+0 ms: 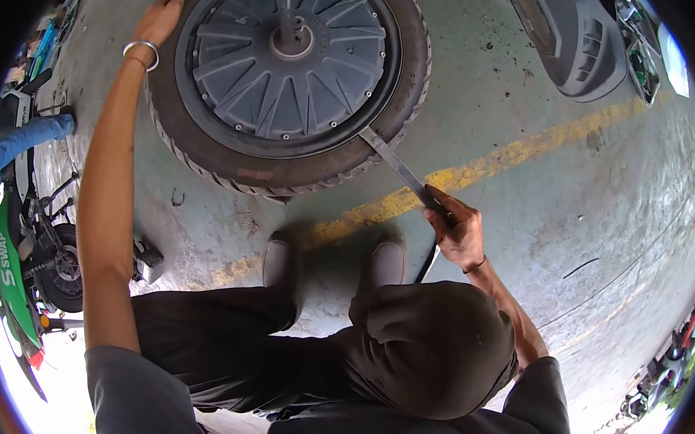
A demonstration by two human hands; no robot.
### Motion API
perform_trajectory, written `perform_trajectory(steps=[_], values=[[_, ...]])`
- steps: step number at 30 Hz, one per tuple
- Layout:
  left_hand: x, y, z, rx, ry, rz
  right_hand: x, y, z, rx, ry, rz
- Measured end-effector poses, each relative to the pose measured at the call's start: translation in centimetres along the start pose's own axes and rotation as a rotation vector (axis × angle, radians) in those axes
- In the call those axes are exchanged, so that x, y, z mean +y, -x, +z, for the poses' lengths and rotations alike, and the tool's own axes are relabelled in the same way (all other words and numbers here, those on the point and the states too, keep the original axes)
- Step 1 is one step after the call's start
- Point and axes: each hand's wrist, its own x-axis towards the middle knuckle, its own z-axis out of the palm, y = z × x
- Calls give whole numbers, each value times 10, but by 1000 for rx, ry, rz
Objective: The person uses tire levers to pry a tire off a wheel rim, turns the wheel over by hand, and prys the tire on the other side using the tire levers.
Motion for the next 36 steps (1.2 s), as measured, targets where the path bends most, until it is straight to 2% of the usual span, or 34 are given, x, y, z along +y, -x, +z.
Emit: perform_trajectory(steps=[4,9,15,24,26,30,32,34,36], values=[[12,-23,3,-121,-135,-5,-13,-2,6,65,118,1],[9,-44,10,-188,-48,12,-23,5,7,125,164,8],[8,-49,13,-234,2,47,-26,-1,2,-30,103,250],[25,-25,2,-227,-10,-17,-29,2,14,170,306,-21],[22,-31,4,-223,-36,11,-35,5,8,112,397,37],[9,-43,11,-253,-99,110,-112,-12,-26,-88,580,290],[3,-44,18,-256,-131,166,-151,-20,-32,-118,712,287],[-2,-56,21,-243,-166,230,-160,-21,-29,-105,788,280],[0,-56,20,-238,-97,160,-163,-20,-24,-78,814,263]])
